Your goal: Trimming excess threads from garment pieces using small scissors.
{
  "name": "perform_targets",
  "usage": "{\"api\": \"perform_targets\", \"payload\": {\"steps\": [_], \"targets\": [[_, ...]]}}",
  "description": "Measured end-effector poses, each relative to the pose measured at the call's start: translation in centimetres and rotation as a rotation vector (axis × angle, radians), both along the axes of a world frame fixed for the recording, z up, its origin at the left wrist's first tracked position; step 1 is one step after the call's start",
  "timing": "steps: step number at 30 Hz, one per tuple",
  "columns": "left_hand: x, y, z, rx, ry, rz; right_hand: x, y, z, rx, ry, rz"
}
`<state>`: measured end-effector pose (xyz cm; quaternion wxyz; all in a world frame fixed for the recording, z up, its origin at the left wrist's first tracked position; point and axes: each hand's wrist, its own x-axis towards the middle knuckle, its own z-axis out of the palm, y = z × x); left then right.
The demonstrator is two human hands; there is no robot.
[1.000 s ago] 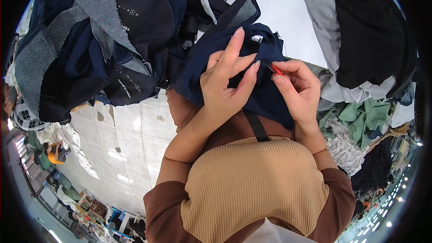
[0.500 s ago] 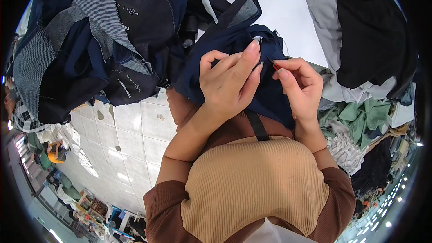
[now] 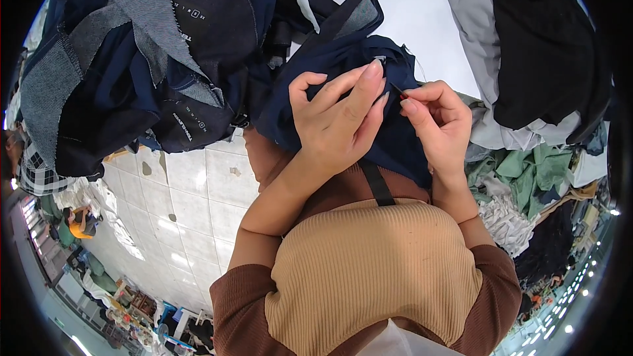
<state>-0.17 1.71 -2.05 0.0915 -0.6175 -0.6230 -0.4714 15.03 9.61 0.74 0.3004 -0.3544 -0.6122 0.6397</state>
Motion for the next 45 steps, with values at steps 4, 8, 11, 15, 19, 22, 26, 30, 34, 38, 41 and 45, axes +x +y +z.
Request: {"api": "perform_targets", "payload": {"steps": [4,8,11,15,19,22,26,30,34,38,41,45], "targets": [[0.6,0.1,0.1,0.015,-0.234,-0.028,0.3,0.4,0.0,-0.044,0.084,-0.104],[-1.5,-0.5,0.1,-0.019,-0.434,0.141,1.0,1.6,-0.3,-0.036,0.225,-0.291],[-5.0,-0.2,0.3,0.245,-0.651,0.256,1.2,2.8,-0.3,-0.062,0.286,-0.393],[-4.7,-0.6,0.4,-0.006,-0.105,0.3,2.5,4.2,-0.9,-0.097,0.279,-0.318],[0.2,-0.6,-0.2,-0.528,-0.062,-0.385,2.5,4.5,-0.7,-0.103,0.273,-0.394],[2.1,-1.0,-3.8,-0.572,-0.067,-0.641,2.1,4.6,-0.4,-0.083,0.216,-0.383],[1.6,-0.2,-2.2,-0.741,-0.317,-0.651,2.5,4.6,-0.9,-0.048,0.325,-0.402],[-0.8,-0.5,-0.2,-0.441,-1.111,-0.709,2.8,4.5,-2.2,-0.087,0.433,-0.387],[-4.7,-3.1,1.1,0.155,-1.455,-0.323,1.8,3.9,-4.1,-0.091,0.215,-0.421],[-10.8,-6.2,3.0,0.543,-1.773,-0.777,1.4,3.4,-6.1,-0.024,0.043,-0.176],[-11.1,-6.8,4.0,0.628,-1.722,-0.77,1.0,2.4,-7.0,0.087,-0.132,0.033],[-10.5,-6.2,3.8,0.726,-1.735,-0.848,-0.1,2.1,-7.0,0.063,-0.295,0.011]]}}
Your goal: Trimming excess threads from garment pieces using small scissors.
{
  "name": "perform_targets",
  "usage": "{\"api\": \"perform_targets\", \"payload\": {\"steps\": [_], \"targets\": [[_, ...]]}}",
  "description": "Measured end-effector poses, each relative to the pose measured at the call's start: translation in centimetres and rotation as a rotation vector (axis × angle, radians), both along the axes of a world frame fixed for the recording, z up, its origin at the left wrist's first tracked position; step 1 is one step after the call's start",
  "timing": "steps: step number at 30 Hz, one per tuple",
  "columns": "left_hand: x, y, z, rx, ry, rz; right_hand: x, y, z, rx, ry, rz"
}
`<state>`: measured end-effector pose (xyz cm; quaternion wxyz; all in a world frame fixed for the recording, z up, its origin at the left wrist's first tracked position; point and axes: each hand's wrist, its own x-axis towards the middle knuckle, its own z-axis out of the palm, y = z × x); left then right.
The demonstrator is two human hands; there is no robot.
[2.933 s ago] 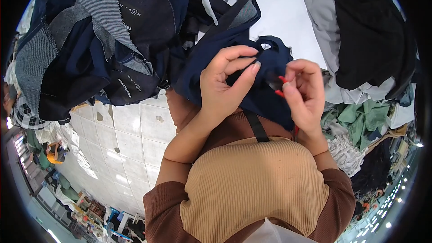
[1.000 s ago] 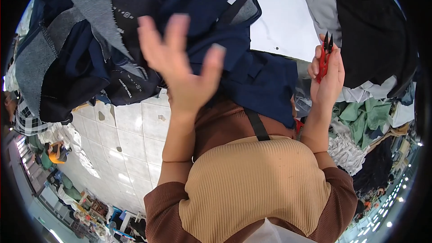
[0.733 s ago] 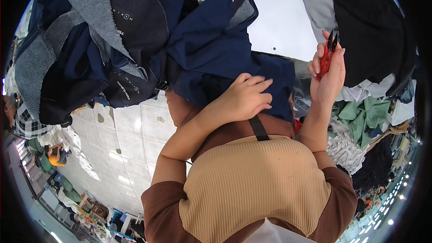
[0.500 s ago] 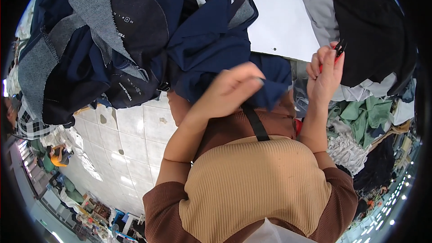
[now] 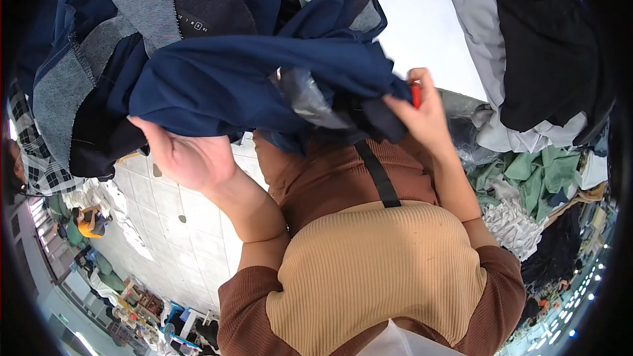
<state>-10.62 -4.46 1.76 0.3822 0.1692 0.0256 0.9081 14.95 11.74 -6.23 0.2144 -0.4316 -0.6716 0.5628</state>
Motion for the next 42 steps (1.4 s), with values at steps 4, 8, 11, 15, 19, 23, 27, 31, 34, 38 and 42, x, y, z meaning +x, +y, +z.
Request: {"api": "perform_targets", "payload": {"steps": [4,8,11,15,19,23,27,31,34,38,42], "targets": [[0.5,-0.3,-1.0,-0.355,0.22,0.211,3.9,5.7,4.2,-0.001,0.359,-0.595],[4.1,2.6,-0.1,-0.783,0.671,0.298,7.5,8.0,13.4,0.265,0.905,-0.729],[5.9,3.7,0.3,-0.812,0.547,0.208,5.0,7.5,14.6,0.351,0.823,-0.611],[3.5,4.0,1.0,-0.479,0.007,0.249,2.8,8.2,15.2,0.522,0.648,-0.393],[0.7,1.6,-1.2,-0.442,0.15,0.525,1.4,10.0,13.0,0.285,0.641,0.403],[2.4,0.8,-2.2,-0.779,0.408,0.822,3.2,10.2,8.0,0.161,0.501,-0.142],[3.8,1.0,-2.5,-0.954,0.632,1.033,2.5,11.1,0.0,0.041,-0.024,-0.277],[5.0,3.1,-3.9,-0.81,0.93,1.342,1.8,8.3,-6.4,0.162,-0.137,-0.235],[6.4,3.4,-3.4,-0.734,1.361,1.097,1.0,6.3,-5.1,-0.489,0.105,-0.241],[8.1,6.8,-5.6,-1.054,1.339,0.075,-0.9,1.5,-1.3,-0.433,0.232,-0.097],[9.2,7.5,-9.5,-1.02,0.84,-0.221,-1.6,-1.1,-0.3,0.271,0.192,0.455]]}}
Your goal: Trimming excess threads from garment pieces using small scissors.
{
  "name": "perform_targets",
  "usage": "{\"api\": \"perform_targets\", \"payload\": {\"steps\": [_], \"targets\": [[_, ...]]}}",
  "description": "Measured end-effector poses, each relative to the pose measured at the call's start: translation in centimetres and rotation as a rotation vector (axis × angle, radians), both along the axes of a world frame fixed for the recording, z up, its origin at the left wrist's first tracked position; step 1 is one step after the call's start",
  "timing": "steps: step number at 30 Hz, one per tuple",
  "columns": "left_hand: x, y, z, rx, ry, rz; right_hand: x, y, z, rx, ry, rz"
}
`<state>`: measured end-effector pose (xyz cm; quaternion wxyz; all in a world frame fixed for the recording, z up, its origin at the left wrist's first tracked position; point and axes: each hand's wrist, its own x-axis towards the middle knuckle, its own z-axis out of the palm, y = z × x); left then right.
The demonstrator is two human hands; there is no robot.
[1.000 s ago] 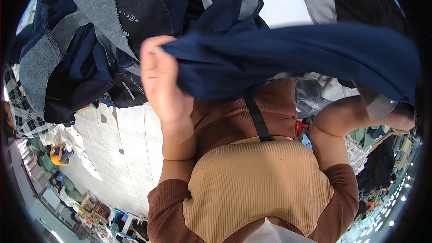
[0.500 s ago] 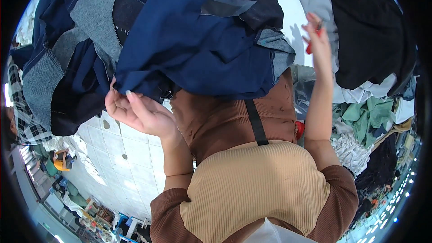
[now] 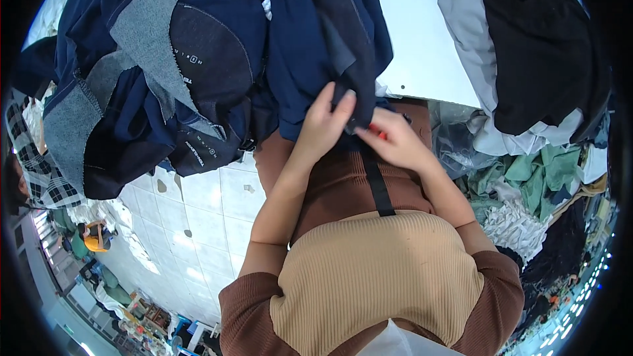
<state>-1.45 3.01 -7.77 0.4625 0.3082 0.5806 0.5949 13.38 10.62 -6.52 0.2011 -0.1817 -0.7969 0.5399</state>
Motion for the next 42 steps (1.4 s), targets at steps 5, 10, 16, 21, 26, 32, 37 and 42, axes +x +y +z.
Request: {"api": "perform_targets", "payload": {"steps": [5,10,16,21,26,32,37,42], "targets": [[-3.2,-2.2,3.2,0.12,-0.633,0.277,0.6,0.6,2.0,-0.354,-0.015,0.152],[-4.6,-4.0,6.7,0.273,-0.707,0.348,-0.3,3.1,-1.6,-0.185,0.052,-0.289],[-5.5,-4.3,6.0,0.54,-1.172,0.135,-2.6,1.0,-2.1,-0.23,-0.24,0.047],[-5.8,-4.9,7.8,0.554,-0.996,0.143,-0.3,2.7,4.3,-0.59,0.228,-0.853],[-4.5,-4.1,8.6,0.181,-0.517,0.05,5.3,8.0,6.0,0.329,0.612,-0.897],[-7.4,-3.7,7.1,0.514,-0.86,0.446,6.6,9.5,7.5,0.577,0.356,-1.089],[-4.4,-4.5,8.0,0.486,-0.162,0.489,1.3,6.9,7.9,0.028,0.213,-0.009],[-2.1,-2.3,5.4,0.186,0.422,0.282,4.5,7.2,2.8,-0.197,0.18,-0.715]]}}
